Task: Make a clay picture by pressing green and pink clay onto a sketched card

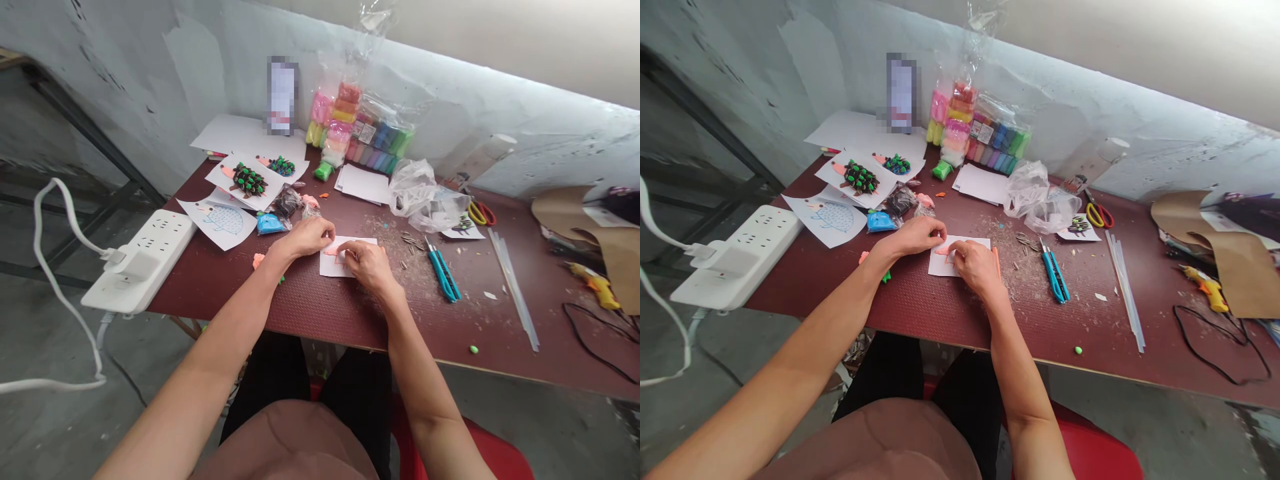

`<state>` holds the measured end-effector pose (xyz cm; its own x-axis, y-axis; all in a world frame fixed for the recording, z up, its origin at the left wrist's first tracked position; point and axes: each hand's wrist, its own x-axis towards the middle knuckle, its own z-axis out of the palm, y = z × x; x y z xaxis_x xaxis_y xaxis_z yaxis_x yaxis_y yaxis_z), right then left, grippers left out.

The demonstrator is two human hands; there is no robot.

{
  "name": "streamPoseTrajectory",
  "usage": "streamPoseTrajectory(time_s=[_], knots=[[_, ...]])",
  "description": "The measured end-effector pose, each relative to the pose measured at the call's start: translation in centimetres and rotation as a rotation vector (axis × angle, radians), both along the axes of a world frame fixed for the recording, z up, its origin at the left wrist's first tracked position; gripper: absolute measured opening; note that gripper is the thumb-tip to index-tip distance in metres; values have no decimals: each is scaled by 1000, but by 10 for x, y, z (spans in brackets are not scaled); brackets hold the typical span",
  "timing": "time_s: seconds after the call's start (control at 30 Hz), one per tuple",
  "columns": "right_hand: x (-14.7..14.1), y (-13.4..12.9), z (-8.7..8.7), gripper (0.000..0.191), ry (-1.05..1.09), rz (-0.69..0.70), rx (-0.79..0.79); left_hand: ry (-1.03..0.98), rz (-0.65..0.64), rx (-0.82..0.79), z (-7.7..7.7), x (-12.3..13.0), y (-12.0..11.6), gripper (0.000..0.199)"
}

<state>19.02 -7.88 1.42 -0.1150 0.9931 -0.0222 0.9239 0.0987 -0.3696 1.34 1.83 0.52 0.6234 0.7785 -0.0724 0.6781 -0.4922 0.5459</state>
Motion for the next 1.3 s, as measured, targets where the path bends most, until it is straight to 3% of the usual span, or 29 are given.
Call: streamPoseTrajectory(time_s=[0.3,0.53,0.77,1.1,1.3], knots=[[-1,2,0,32,-39,-24,49,3,3,-15,-1,0,2,26],[-6,3,5,32,-71,-2,3,-16,-6,-14,-4,0,2,24],[3,2,-3,34,-29,-43,40,-28,1,-14,-5,0,3,23],[0,-2,-3,33,-1,34,10,5,-3,-22,-4,0,4,26],[-1,-4,-2,35,-13,-37,30,-33,3,-31,-7,-1,5,24]])
